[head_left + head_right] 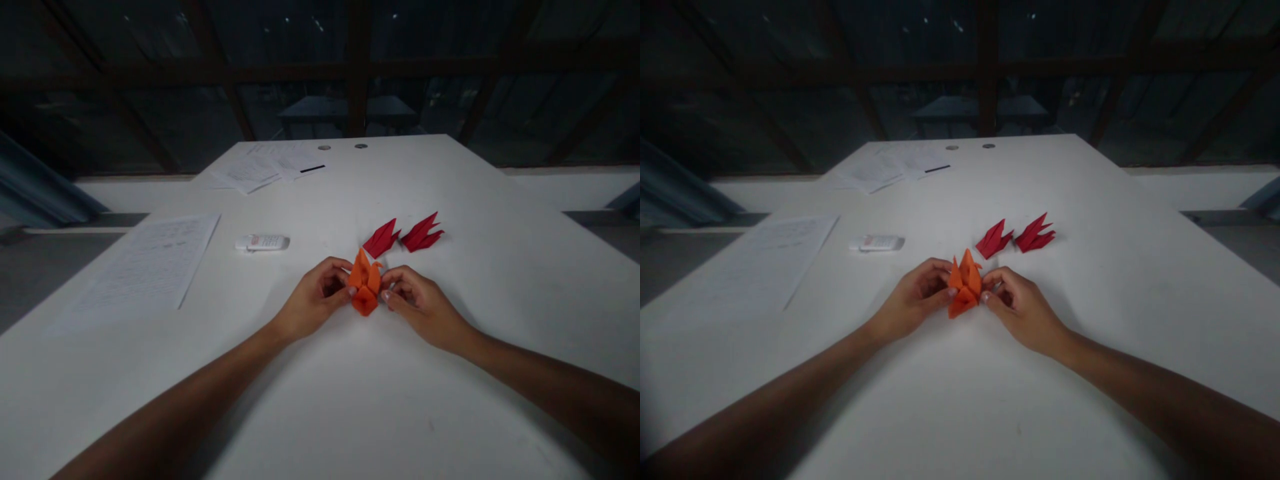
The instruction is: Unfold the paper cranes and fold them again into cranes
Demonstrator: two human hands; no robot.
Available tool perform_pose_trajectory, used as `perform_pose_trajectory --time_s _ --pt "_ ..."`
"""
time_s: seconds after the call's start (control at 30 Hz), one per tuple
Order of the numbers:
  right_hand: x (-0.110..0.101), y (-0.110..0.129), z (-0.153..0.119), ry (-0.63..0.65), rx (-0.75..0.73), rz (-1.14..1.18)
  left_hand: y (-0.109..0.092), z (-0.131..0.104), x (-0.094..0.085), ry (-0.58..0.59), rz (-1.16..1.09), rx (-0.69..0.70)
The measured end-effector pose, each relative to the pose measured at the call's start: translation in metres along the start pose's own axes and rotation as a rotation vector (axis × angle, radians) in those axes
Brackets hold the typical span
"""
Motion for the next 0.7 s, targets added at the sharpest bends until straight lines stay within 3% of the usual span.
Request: perform_pose_trajectory --time_s 0.33,0.57,0.7 --pt "0.002 0.007 0.002 0.022 -0.073 -0.072 0.001 -0.002 0.003 0.032 0.109 -0.017" --pt "0.002 0.007 0.001 0.032 -0.049 -0.13 -0.006 0.0 -0.018 -0.311 0.066 0.0" --pt "0.002 0.008 0.001 0.038 -0.051 -0.141 -0.007 -0.001 -0.019 -0.37 0.036 0.013"
Point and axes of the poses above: each hand's wrist, its own z-axis towards the middle knuckle, its own x-axis out of the palm, y = z × x, the point moved 6 cm from there along z, towards the middle knuckle, and after that the axes turned 3 degrees about -x, right-handed, at the moved point
